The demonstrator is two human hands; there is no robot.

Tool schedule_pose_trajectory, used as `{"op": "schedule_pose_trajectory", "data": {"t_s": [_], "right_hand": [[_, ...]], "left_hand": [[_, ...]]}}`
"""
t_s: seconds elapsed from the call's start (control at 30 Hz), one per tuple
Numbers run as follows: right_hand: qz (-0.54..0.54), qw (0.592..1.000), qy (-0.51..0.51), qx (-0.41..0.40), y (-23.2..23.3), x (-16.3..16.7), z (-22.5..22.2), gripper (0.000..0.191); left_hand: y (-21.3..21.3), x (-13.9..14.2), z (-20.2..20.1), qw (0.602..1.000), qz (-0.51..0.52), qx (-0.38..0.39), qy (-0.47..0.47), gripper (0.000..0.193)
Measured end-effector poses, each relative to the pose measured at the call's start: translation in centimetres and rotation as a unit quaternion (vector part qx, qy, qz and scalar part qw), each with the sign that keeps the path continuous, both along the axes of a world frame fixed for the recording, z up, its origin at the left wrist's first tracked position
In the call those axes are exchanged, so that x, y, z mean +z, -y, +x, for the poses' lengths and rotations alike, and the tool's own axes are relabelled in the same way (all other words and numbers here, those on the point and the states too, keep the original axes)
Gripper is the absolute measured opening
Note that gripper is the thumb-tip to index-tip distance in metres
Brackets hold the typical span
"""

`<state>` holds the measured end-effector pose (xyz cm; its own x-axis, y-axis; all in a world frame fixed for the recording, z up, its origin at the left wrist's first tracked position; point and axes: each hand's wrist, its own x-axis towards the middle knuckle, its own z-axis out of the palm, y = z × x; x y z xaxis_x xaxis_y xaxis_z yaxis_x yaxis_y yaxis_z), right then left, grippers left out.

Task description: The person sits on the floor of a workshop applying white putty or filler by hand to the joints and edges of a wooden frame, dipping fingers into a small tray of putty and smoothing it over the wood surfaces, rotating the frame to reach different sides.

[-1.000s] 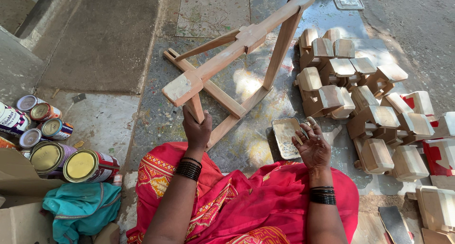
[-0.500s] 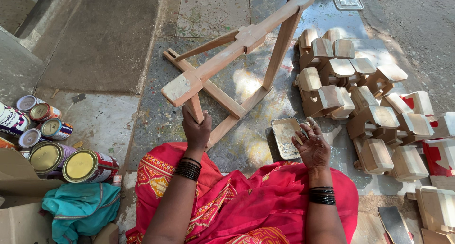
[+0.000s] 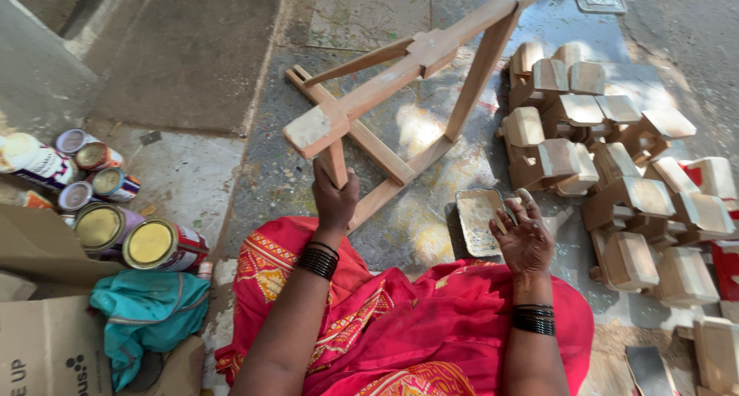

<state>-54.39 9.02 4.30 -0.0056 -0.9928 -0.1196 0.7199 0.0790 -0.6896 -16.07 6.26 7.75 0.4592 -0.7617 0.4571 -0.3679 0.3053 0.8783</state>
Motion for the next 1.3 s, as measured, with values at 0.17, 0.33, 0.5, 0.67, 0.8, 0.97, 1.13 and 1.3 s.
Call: {"op": "schedule_pose_trajectory", "data": {"t_s": [0.17, 0.33, 0.5, 0.67, 0.8, 0.97, 1.13, 1.3], "right_hand": [[-0.005, 1.000, 0.007, 0.000, 0.2, 0.1, 0.2, 0.068], [-0.014, 1.000, 0.016, 0.001, 0.1, 0.7, 0.3, 0.067], [0.007, 1.000, -0.002, -0.007, -0.2, 1.2, 0.2, 0.067], [0.003, 1.000, -0.002, -0.009, -0.2, 1.3, 0.4, 0.066], [0.001, 1.000, 0.004, -0.005, -0.2, 1.2, 0.3, 0.065], [0.002, 1.000, 0.000, -0.005, -0.2, 1.0, 0.1, 0.064], [0.005, 1.000, 0.000, -0.006, -0.3, 1.2, 0.4, 0.063], [-0.006, 1.000, -0.003, -0.012, -0.3, 1.3, 0.6, 0.060]], "left_hand": [[0.3, 0.5, 0.2, 1.000, 0.016, 0.011, -0.001, 0.049], [0.2, 0.8, 0.0, 0.999, 0.038, 0.012, -0.027, 0.051], [0.2, 0.7, -0.1, 1.000, 0.011, 0.006, 0.004, 0.043], [-0.1, 0.5, 0.0, 1.000, 0.026, -0.001, -0.011, 0.042], [-0.2, 0.5, -0.1, 1.000, 0.021, -0.004, -0.013, 0.040], [-0.2, 0.3, -0.1, 1.000, -0.001, -0.003, 0.003, 0.037], [-0.1, 0.5, 0.0, 1.000, 0.029, -0.004, -0.008, 0.032], [-0.3, 0.8, 0.0, 1.000, 0.008, -0.012, -0.010, 0.037]]}}
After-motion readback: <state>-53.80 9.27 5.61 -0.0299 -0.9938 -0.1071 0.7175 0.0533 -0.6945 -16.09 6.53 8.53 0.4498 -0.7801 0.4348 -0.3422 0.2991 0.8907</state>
